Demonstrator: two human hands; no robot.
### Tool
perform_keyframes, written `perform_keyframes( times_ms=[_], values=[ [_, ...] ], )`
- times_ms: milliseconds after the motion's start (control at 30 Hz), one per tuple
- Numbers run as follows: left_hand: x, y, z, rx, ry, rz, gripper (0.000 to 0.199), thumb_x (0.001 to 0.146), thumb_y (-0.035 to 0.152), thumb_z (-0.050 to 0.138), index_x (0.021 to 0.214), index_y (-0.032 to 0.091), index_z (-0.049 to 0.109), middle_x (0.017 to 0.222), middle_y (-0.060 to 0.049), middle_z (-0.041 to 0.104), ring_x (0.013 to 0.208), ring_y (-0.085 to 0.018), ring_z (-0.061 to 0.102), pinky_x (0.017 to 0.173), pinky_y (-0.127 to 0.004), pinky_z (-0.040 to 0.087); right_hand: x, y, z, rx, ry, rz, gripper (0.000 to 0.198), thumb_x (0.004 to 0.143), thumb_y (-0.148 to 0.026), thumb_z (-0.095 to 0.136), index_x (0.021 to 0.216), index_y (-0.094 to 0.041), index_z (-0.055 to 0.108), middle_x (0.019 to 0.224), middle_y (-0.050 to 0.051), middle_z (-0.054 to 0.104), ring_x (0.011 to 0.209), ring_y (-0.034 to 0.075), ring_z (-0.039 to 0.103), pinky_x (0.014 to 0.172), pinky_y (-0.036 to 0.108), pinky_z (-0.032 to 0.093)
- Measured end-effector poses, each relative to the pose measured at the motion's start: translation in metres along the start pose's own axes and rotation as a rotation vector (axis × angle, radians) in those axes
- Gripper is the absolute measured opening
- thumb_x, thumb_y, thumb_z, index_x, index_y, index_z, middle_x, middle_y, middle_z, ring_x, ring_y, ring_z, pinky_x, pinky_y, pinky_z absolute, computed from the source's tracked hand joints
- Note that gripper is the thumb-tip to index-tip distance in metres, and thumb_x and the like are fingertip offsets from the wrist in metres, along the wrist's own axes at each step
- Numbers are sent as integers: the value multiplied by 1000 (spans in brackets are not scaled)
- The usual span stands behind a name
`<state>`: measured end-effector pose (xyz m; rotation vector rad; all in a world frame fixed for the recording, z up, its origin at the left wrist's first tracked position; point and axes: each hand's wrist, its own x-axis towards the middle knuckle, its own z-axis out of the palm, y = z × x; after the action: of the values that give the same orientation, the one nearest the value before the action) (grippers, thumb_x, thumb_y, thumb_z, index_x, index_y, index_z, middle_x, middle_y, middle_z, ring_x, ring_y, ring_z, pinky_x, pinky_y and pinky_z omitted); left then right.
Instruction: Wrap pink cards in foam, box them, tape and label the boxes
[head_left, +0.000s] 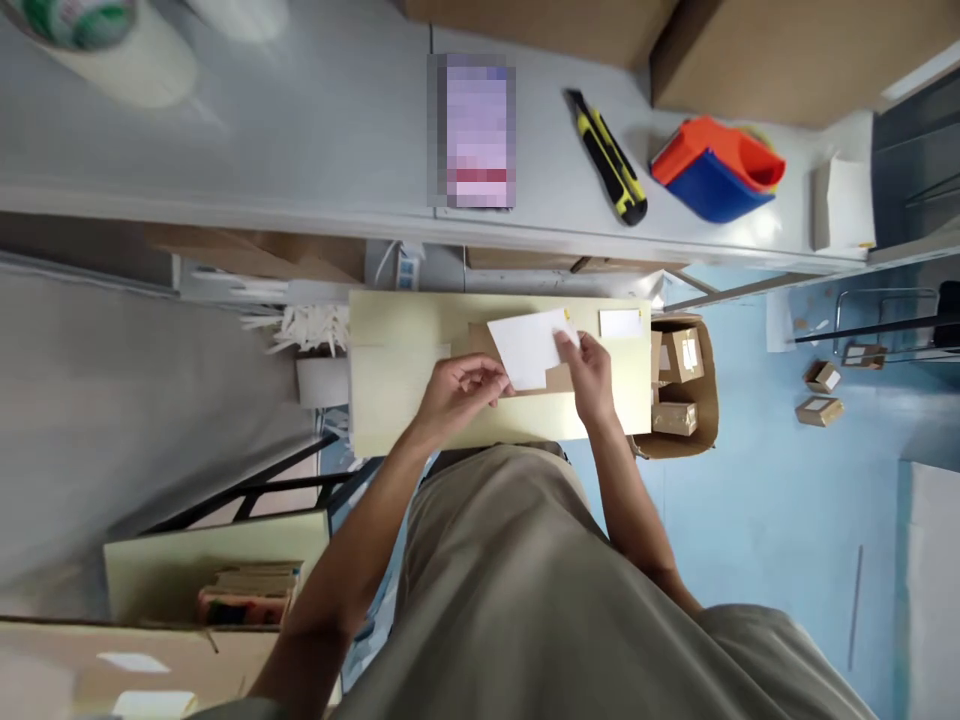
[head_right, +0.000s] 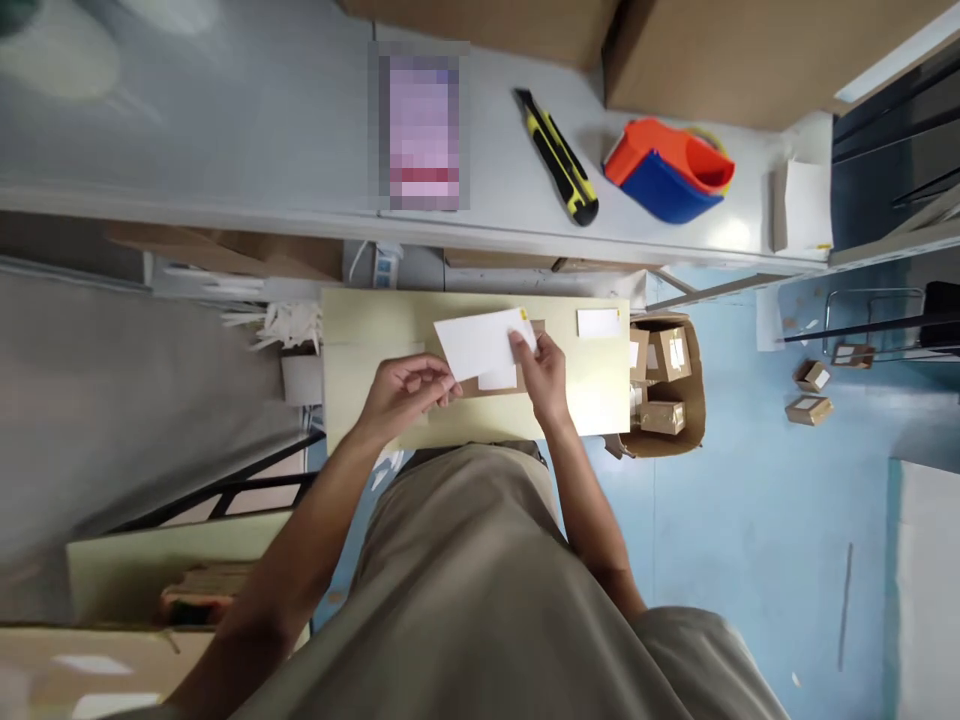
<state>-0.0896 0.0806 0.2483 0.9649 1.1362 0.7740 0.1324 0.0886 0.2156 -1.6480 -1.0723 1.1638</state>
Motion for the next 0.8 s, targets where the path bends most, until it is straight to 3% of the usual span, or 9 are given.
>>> perform_keyframes(
  times_ms=[133,200,367,800],
  values=[
    [-2,9,-22,51,-15,43,29,84,53,81,82,24,74,77,-6,79,64,-18,67,62,-31,53,-17,-32,22,-163,-3,-160,36,102,-61,76,109,-26,76,114,11,81,106,27,78,96,44,64],
    [0,16,-30,98,-15,60,25,86,49,79,82,26,74,74,-4,77,65,-19,67,62,-32,52,-29,-53,29,-187,-56,-240,23,104,-51,75,107,-28,79,113,10,81,111,28,78,100,46,64],
    [8,30,-41,148,-68,113,12,85,38,74,79,28,72,73,-1,74,64,-17,65,58,-30,48,-47,-88,45,-251,-171,-319,4,100,-34,83,104,-32,84,103,7,82,100,29,81,87,45,69],
    [17,29,-53,219,-119,87,5,85,30,70,80,30,71,73,0,72,60,-17,60,55,-29,47,-32,-78,55,-302,-176,-320,13,104,-23,68,95,-30,75,91,4,78,80,24,76,70,40,67]
  ],
)
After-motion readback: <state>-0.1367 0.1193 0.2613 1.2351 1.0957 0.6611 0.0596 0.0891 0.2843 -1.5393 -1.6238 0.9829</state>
